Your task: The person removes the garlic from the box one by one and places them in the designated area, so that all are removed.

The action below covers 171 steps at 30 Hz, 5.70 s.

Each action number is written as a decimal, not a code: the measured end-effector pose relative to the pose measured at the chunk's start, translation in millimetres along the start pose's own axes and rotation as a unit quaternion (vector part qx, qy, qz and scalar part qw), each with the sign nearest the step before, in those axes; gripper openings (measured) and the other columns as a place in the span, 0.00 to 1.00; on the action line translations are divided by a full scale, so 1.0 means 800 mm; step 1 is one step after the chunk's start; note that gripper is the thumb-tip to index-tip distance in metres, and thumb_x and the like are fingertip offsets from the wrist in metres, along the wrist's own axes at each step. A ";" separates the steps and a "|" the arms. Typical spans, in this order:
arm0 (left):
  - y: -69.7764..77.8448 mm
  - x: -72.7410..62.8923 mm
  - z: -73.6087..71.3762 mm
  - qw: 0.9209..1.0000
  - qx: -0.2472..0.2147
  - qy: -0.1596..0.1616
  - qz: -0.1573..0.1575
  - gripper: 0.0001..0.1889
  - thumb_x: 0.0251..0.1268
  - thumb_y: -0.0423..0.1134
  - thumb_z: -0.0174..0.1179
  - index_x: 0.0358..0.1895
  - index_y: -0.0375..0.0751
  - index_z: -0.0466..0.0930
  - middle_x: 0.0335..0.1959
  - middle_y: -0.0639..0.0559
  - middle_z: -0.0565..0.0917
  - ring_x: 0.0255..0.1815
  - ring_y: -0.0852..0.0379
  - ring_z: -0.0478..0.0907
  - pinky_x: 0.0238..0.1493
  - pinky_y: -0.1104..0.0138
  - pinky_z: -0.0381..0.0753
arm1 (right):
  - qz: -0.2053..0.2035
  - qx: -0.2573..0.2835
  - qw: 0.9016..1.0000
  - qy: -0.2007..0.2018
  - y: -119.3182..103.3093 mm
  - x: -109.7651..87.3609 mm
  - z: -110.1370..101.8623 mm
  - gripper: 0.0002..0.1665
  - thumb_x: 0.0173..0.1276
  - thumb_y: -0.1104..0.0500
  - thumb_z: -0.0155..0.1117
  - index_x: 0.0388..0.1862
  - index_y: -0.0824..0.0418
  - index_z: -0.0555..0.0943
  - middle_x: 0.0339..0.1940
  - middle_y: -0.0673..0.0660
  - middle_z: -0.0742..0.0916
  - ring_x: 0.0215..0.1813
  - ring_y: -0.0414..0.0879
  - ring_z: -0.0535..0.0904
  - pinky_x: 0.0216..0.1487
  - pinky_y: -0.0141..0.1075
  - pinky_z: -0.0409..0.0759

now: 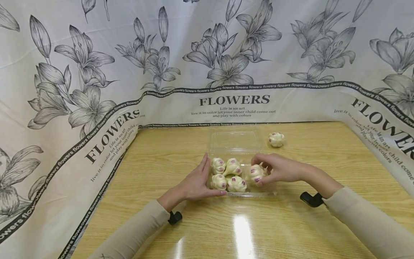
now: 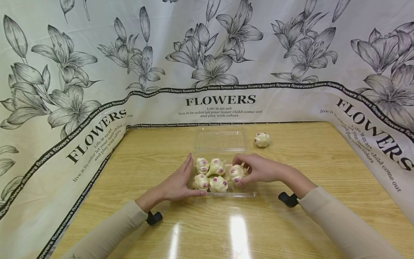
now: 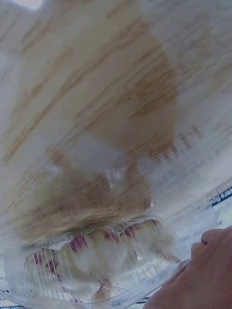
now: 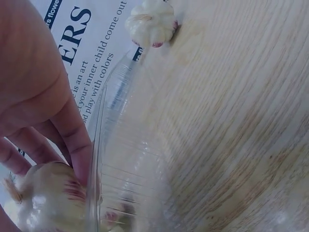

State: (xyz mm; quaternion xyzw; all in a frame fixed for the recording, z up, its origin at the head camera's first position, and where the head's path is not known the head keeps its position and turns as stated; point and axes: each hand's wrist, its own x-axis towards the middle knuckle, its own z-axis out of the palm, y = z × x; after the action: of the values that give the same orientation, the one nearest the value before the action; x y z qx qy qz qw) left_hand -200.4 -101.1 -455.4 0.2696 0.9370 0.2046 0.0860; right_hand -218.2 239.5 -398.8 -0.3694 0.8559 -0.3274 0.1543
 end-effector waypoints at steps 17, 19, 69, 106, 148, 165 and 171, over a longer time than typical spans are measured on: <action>0.001 0.001 -0.002 1.000 0.004 -0.001 0.001 0.72 0.53 0.83 0.56 0.82 0.33 0.29 0.84 0.39 0.28 0.83 0.41 0.46 0.80 0.55 0.55 | 0.004 0.018 0.999 0.026 0.003 -0.006 0.005 0.37 0.64 0.47 0.77 0.67 0.62 0.77 0.54 0.52 0.84 0.43 0.46 0.77 0.45 0.37 0.85; 0.001 0.002 -0.002 1.000 0.005 -0.001 0.001 0.72 0.53 0.83 0.55 0.82 0.33 0.29 0.84 0.39 0.28 0.83 0.41 0.46 0.80 0.55 0.55 | 0.000 0.024 0.999 0.030 0.002 -0.006 0.005 0.36 0.65 0.48 0.76 0.66 0.63 0.78 0.56 0.54 0.84 0.47 0.47 0.79 0.48 0.38 0.86; 0.001 -0.002 -0.001 1.000 -0.017 -0.002 0.003 0.72 0.53 0.83 0.55 0.82 0.33 0.30 0.83 0.43 0.25 0.82 0.39 0.48 0.80 0.53 0.56 | 0.019 -0.031 0.988 0.151 0.040 -0.063 -0.041 0.32 0.64 0.63 0.76 0.66 0.70 0.78 0.54 0.61 0.87 0.49 0.42 0.85 0.47 0.37 0.88; 0.000 -0.001 -0.004 1.000 -0.011 -0.005 0.003 0.72 0.54 0.82 0.56 0.82 0.34 0.29 0.83 0.44 0.24 0.82 0.40 0.48 0.80 0.55 0.57 | 0.129 -0.095 0.965 0.209 0.129 -0.087 -0.091 0.33 0.70 0.62 0.71 0.68 0.77 0.72 0.60 0.78 0.81 0.56 0.74 0.80 0.51 0.51 0.86; -0.001 0.001 -0.003 1.000 -0.005 -0.007 0.004 0.71 0.54 0.83 0.55 0.82 0.32 0.31 0.84 0.42 0.26 0.82 0.40 0.48 0.79 0.55 0.58 | 0.217 -0.069 0.951 0.207 0.198 -0.053 -0.102 0.37 0.76 0.59 0.63 0.74 0.78 0.61 0.68 0.84 0.69 0.64 0.79 0.69 0.65 0.72 0.68; -0.001 0.000 -0.002 1.000 -0.006 -0.009 0.004 0.72 0.54 0.83 0.54 0.82 0.34 0.29 0.83 0.42 0.25 0.82 0.40 0.48 0.79 0.55 0.58 | 0.204 -0.052 0.954 0.212 0.206 -0.056 -0.098 0.38 0.72 0.69 0.58 0.74 0.84 0.54 0.62 0.86 0.71 0.62 0.81 0.70 0.64 0.70 0.70; 0.000 -0.001 -0.001 1.000 -0.007 -0.011 0.002 0.72 0.53 0.84 0.54 0.82 0.35 0.28 0.83 0.44 0.23 0.83 0.41 0.47 0.80 0.56 0.57 | 0.209 -0.055 0.954 0.205 0.210 -0.057 -0.097 0.40 0.73 0.69 0.59 0.74 0.85 0.52 0.62 0.87 0.71 0.62 0.82 0.70 0.64 0.71 0.69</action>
State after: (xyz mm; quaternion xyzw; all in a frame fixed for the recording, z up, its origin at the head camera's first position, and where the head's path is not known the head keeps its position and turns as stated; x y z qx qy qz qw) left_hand -200.3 -101.6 -454.8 0.2728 0.9341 0.2082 0.0979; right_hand -315.7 393.2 -453.7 -0.1146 0.9439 -0.3092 0.0197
